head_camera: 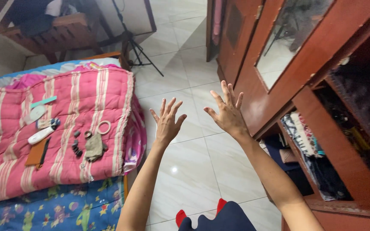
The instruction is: Repairing a metal clasp or buckle using pliers and then storing tools in a cabinet.
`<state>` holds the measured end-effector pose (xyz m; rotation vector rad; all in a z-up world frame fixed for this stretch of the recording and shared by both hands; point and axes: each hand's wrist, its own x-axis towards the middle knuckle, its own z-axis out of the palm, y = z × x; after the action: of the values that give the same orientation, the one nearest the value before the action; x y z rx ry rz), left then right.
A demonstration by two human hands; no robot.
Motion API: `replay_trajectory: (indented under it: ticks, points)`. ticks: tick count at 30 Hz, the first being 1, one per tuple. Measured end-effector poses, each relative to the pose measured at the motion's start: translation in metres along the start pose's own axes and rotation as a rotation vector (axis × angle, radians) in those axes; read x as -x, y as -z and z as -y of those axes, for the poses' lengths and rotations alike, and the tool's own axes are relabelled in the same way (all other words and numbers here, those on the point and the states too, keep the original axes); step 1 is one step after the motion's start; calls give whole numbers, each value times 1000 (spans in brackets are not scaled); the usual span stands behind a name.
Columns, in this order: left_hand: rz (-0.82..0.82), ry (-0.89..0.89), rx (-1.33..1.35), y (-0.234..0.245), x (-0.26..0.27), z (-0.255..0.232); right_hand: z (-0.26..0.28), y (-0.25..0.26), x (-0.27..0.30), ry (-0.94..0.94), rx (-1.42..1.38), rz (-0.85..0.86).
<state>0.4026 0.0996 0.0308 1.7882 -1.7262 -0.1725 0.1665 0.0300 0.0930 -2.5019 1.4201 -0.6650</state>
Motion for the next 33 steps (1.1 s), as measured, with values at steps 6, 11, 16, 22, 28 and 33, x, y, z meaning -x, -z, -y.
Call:
replay_trajectory:
  ticks: [6, 11, 16, 22, 28, 33]
  points:
    - [-88, 63, 2, 37, 32, 55, 51, -57, -4, 40, -17, -23]
    - [-83, 166, 25, 65, 58, 90, 99, -99, -10, 27, -45, 20]
    - [-118, 256, 96, 87, 79, 108, 147, -119, -20, -4, -128, 70]
    - [-127, 351, 50, 102, 92, 126, 191, -142, -39, -7, -220, 113]
    - [-151, 461, 59, 116, 102, 143, 226, -158, -51, 24, -317, 155]
    - [-181, 519, -12, 125, 118, 161, 247, -181, -57, 83, -349, 214]
